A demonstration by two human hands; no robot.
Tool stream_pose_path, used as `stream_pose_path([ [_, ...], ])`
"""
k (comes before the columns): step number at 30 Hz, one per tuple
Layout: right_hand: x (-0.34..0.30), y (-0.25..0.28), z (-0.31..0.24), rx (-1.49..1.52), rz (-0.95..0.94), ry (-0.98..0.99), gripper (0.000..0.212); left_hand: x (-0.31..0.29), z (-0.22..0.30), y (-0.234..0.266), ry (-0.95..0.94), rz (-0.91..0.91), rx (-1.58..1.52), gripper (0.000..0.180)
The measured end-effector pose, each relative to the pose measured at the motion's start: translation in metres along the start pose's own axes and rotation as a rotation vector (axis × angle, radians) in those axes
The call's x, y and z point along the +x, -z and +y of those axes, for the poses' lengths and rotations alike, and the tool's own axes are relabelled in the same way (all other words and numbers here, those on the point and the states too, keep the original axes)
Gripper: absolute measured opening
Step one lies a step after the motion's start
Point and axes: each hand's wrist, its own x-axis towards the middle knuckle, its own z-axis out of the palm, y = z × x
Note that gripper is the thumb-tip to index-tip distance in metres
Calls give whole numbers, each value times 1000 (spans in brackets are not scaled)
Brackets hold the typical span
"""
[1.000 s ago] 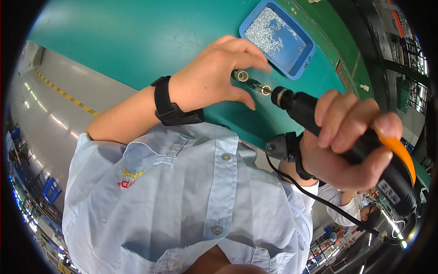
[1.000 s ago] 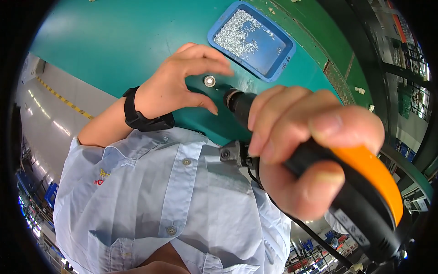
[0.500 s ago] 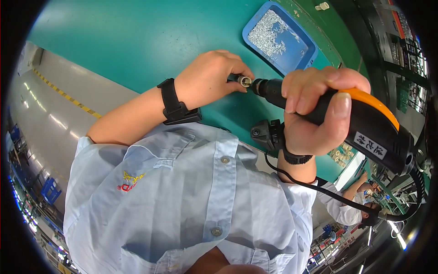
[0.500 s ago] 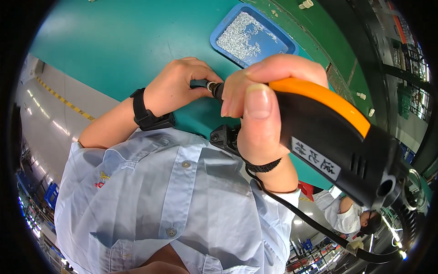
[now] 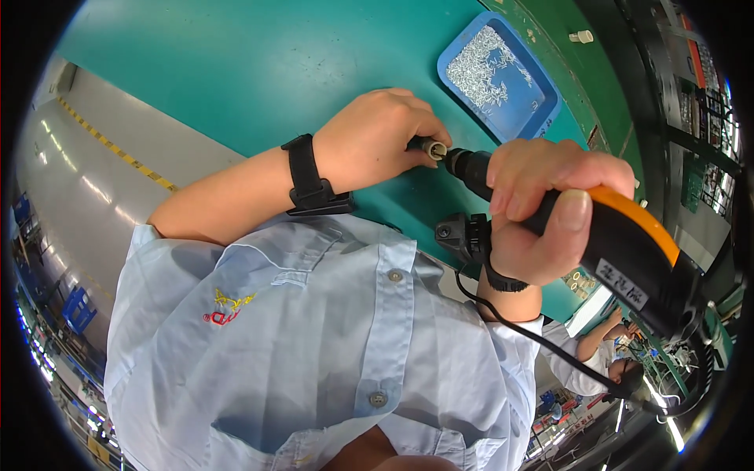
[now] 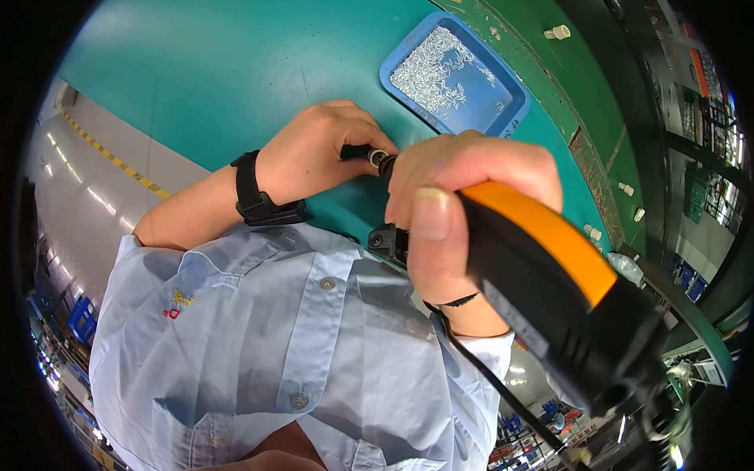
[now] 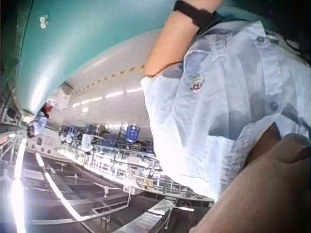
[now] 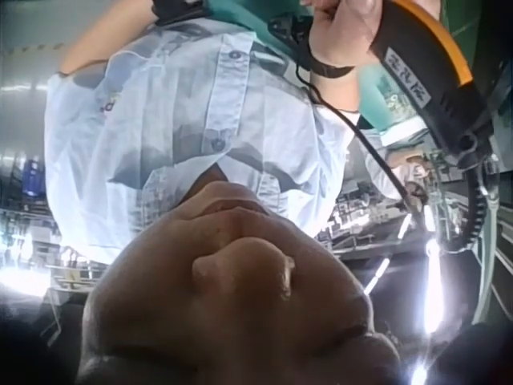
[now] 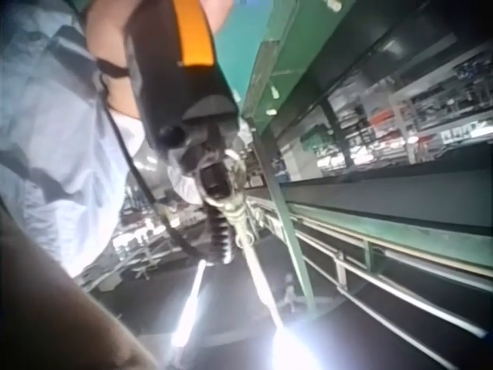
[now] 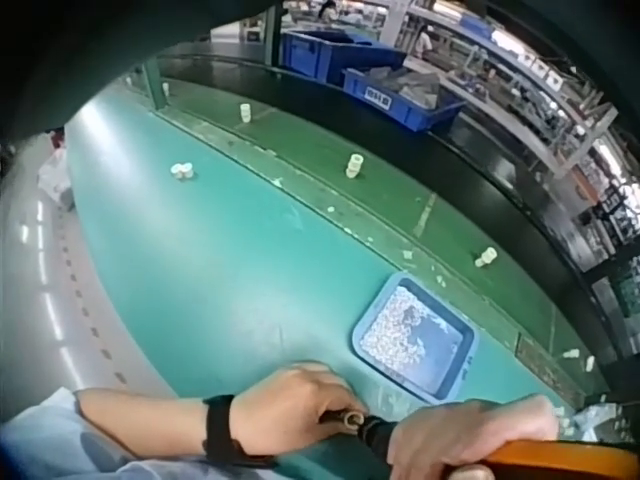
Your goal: The person picks up a white plastic component and a metal pin from a blue tray, inserts the pin into the component, and drives it in using a power screwdriver. This process is repeated for several components, which are then placed back onto the green work surface.
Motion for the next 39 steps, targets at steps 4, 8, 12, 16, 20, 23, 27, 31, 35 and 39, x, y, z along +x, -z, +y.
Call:
stream_pose_path([
  [4, 4, 7, -2, 144, 25, -74, 32, 0, 4, 3, 32, -37, 26, 21],
  [8, 6, 17, -8, 256, -65, 108, 27, 0, 5, 5, -2, -47, 39, 24],
  [12, 10, 24, -21, 270, -107, 106, 30, -4, 6, 9, 15, -54, 30, 29],
  [16, 7, 23, -27, 260, -112, 101, 31, -3, 18, 21, -120, 82, 45, 31],
  [20, 4, 16, -30, 260, -95, 132, 32, -4, 27, 25, -122, 48, 114, 22],
  [23, 5, 16, -32, 258, -110, 133, 32, -2, 28, 28, -82, 41, 92, 16],
  [27, 5, 20, -35, 323, -117, 126, 32, -2, 23, 26, -51, 13, 15, 17],
  [31, 5, 22, -36, 357, -125, 130, 33, 0, 22, 23, 11, 47, -224, 14],
  [35, 5, 23, -37, 369, -133, 140, 33, 1, 22, 20, 67, 41, -350, 16],
  [39, 7, 24, -37, 374, -148, 132, 33, 3, 20, 17, 82, 26, -385, 17],
])
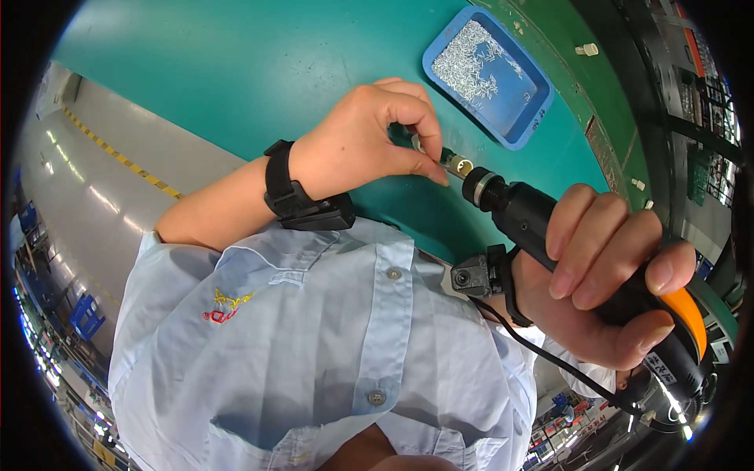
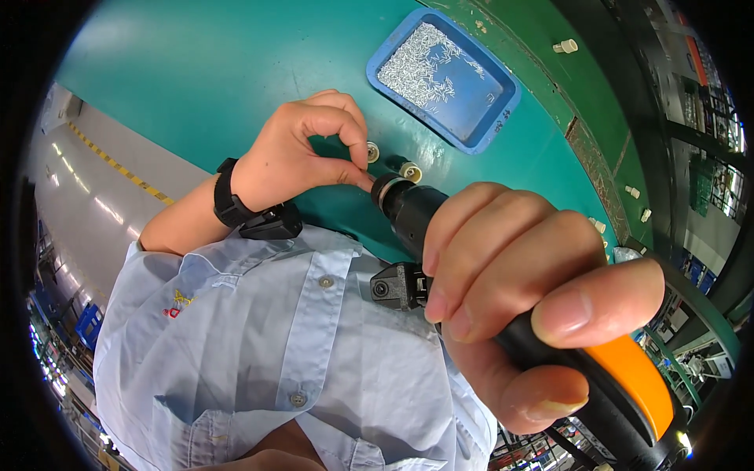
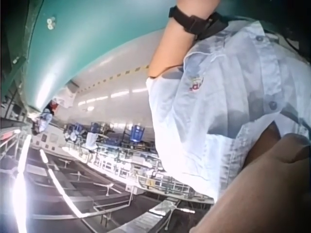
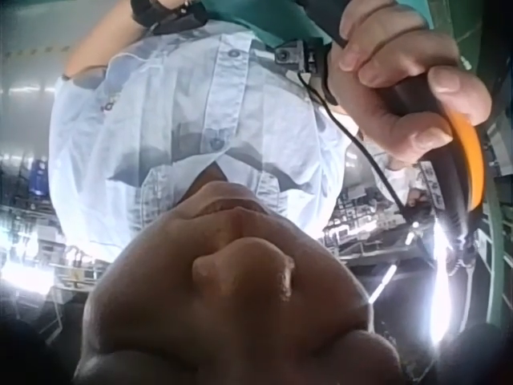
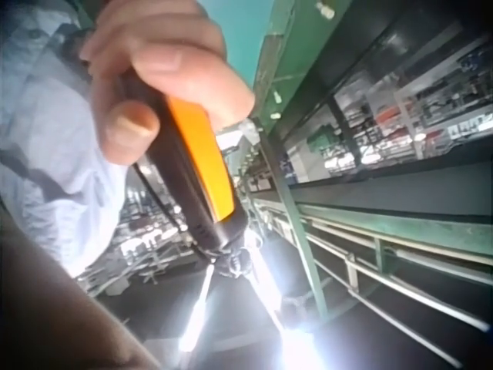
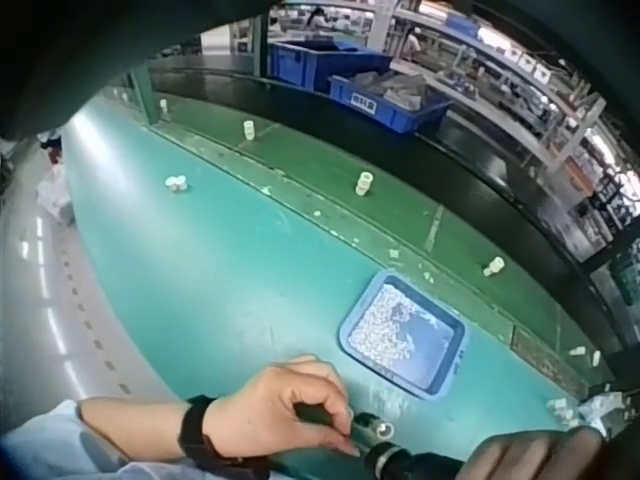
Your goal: The person picks up a white plastic component and a metal pin from a blue tray, inserts the pin into the component, and drives it in using a power screwdriver. This process is repeated for several components, which are then placed back onto the green work surface.
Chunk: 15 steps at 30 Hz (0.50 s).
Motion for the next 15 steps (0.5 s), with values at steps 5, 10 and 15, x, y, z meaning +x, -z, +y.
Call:
stream_pose_path([
  [5, 4, 6, 5, -74, -22, -14, 35, 7, -3, -11, -151, 149, 272, 23],
  [10, -2, 10, 26, -77, 53, 14, 33, 7, -17, -12, -50, 80, 368, 22],
  [15, -8, 9, 32, -140, 119, -41, 30, 7, -27, -7, -52, -31, 257, 22],
])
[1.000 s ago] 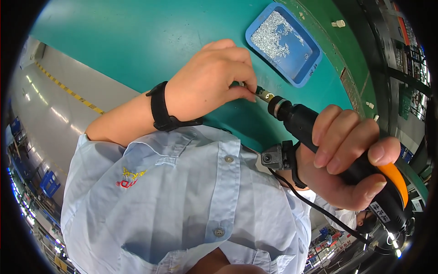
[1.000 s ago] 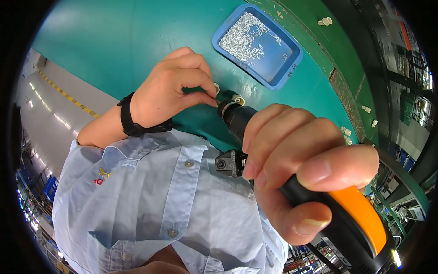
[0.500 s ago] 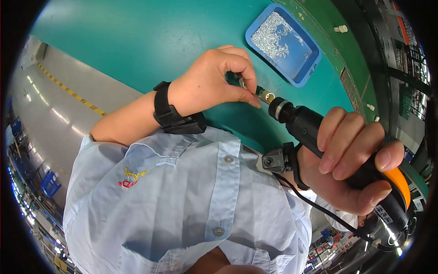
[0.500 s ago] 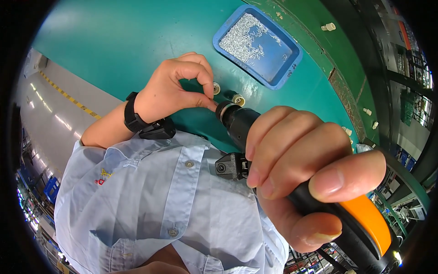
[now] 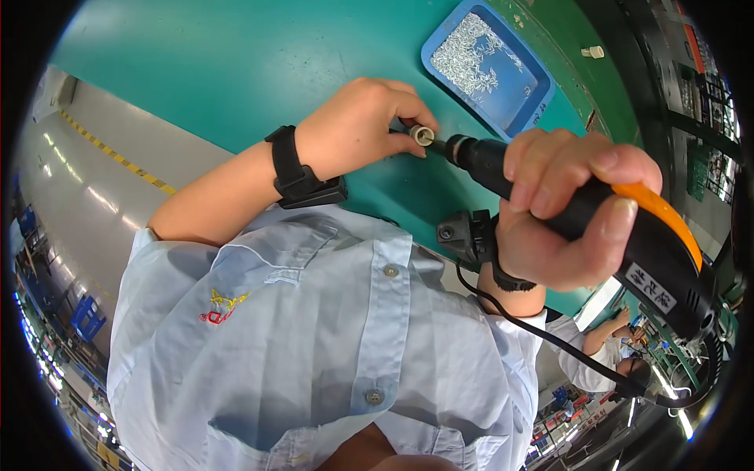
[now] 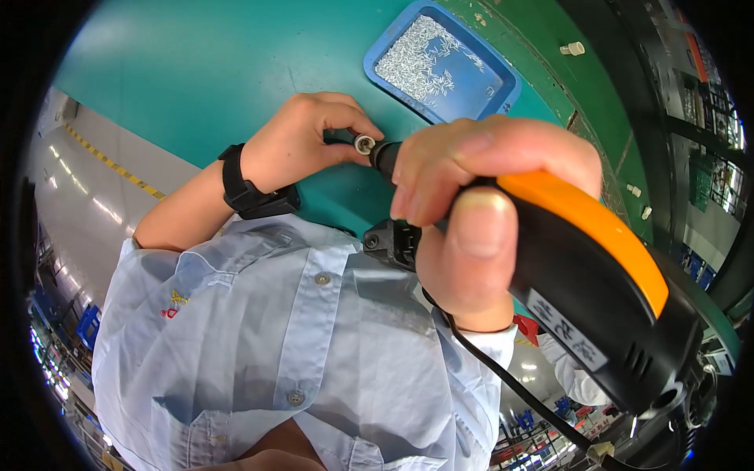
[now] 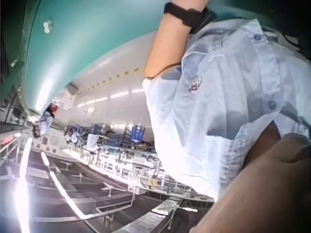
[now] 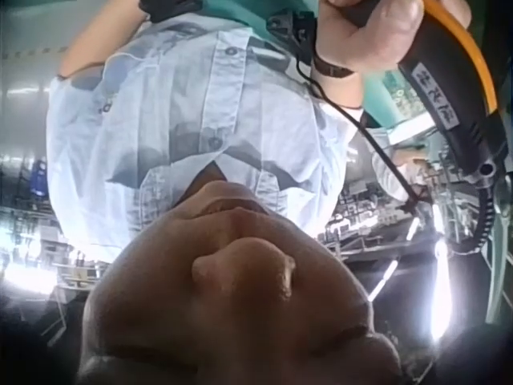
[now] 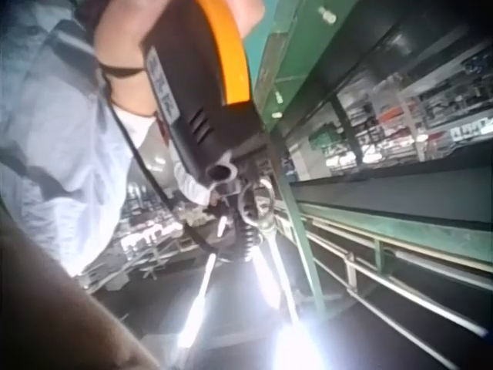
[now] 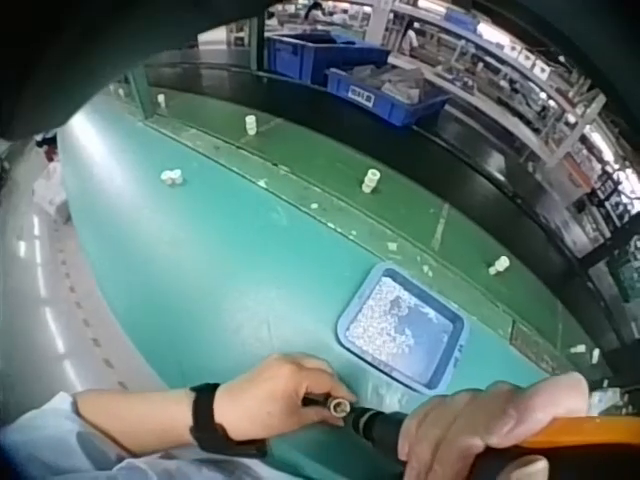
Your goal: The person picks up a white plastic component and a metal pin from a blue tray, inserts the pin into the component, and drives it in using a power screwdriver. This process is repeated for several components, which are then placed back onto the green work surface.
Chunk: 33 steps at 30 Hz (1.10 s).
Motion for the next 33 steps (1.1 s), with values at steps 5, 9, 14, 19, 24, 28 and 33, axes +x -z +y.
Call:
stream_pose_path([
  [5, 0, -4, 4, -34, 50, -26, 29, 1, 1, -1, 27, -23, -3, 23],
  [9, 1, -7, 9, -47, 49, -40, 29, 0, -1, 1, 16, -13, 13, 23],
  [14, 1, -11, 12, -58, 60, -40, 28, 0, -2, 2, 13, -15, -11, 22],
  [19, 2, -11, 14, -41, -23, -26, 23, -3, -2, 4, 6, -14, 9, 22],
  [24, 3, -16, 15, -81, -38, -24, 20, -4, -3, 2, -20, 7, 13, 19],
  [28, 4, -17, 15, -95, -27, -46, 19, -4, -3, 1, -11, -3, 25, 20],
  [33, 6, -24, 16, -160, 24, -68, 19, -3, -6, 1, -1, -1, 49, 20],
])
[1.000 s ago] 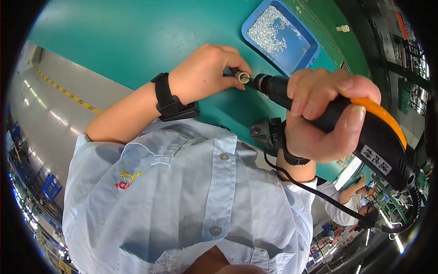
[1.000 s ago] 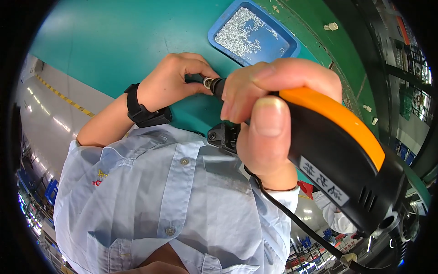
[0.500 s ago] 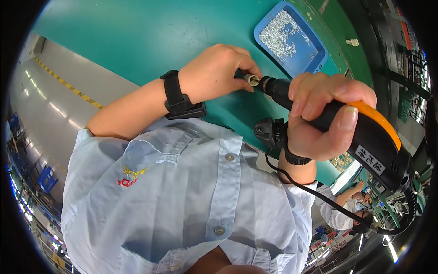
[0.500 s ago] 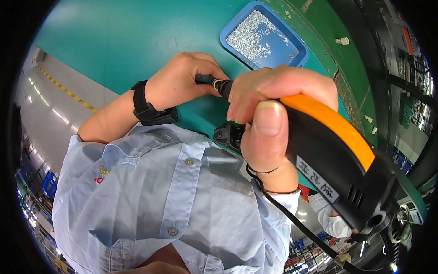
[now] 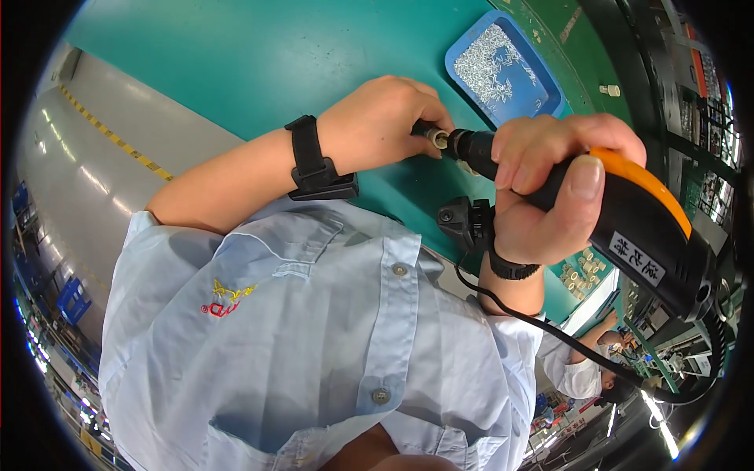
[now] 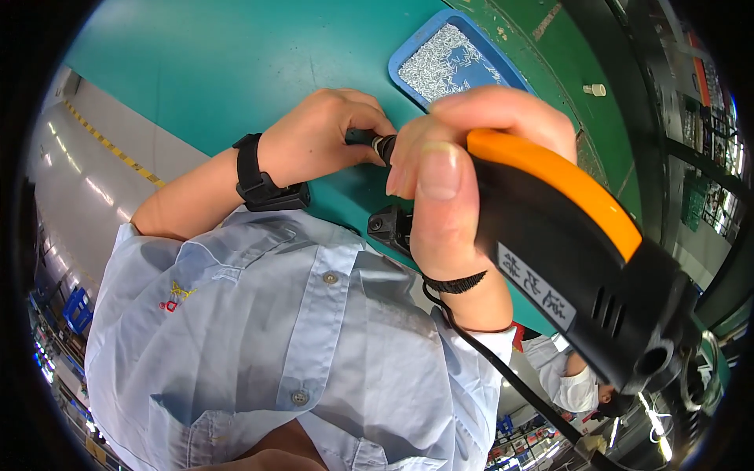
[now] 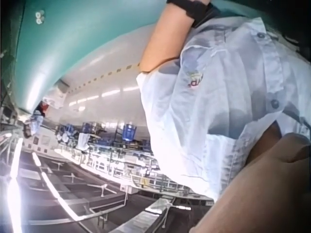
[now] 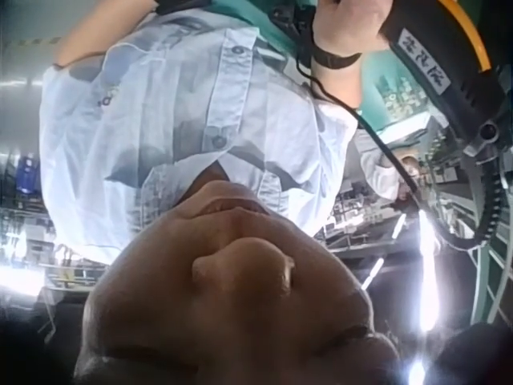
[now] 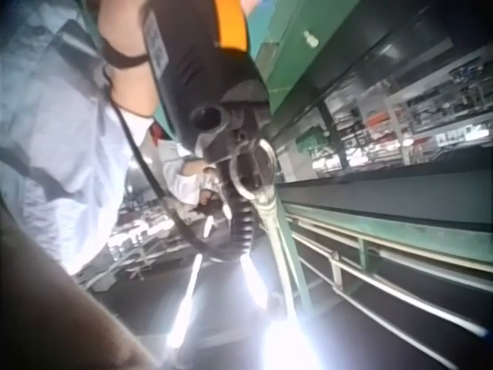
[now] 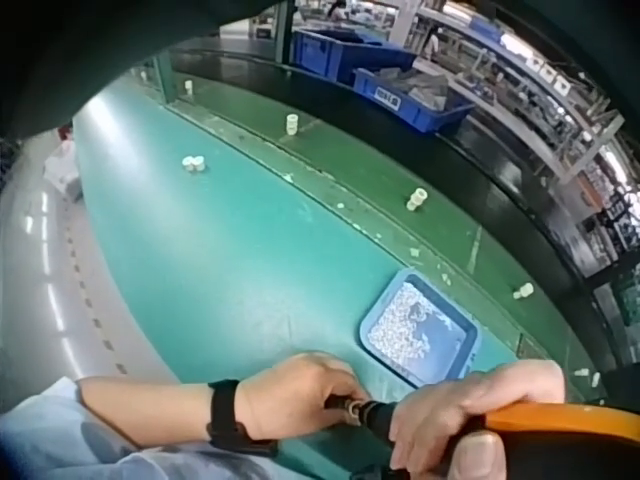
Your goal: The person picks up a white plastic component and a metal pin from a blue tray, inserts the pin into the component, and drives it in using a power screwdriver. This process is repeated for several components, which are then placed back onto the green work surface.
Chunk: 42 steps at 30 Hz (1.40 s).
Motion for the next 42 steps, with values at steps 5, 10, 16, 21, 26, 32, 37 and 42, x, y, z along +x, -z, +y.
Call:
stream_pose_path([
  [5, 2, 4, 1, 43, -59, 39, 20, 1, 3, 0, -16, -16, -28, 20],
  [10, -1, 1, 0, 30, -61, 35, 19, -1, 5, -1, 24, -30, -41, 21],
  [16, 2, 5, 6, 2, -63, 24, 20, 2, 4, -4, -23, -21, 14, 19],
  [21, 6, 34, -17, 193, 4, 205, 31, 7, 3, -6, -145, -1, 200, 17],
  [26, -25, 71, -55, 207, 221, 304, 31, 15, 13, -10, -265, -155, 480, 31],
  [32, -58, 74, -41, 40, 405, 197, 25, 27, 13, -3, -327, -316, 647, 38],
  [37, -80, 81, -43, -37, 503, 213, 26, 45, 34, 15, -328, -229, 472, 24],
  [42, -102, 84, -47, -88, 601, 208, 26, 141, 32, 97, -220, 152, 527, 21],
])
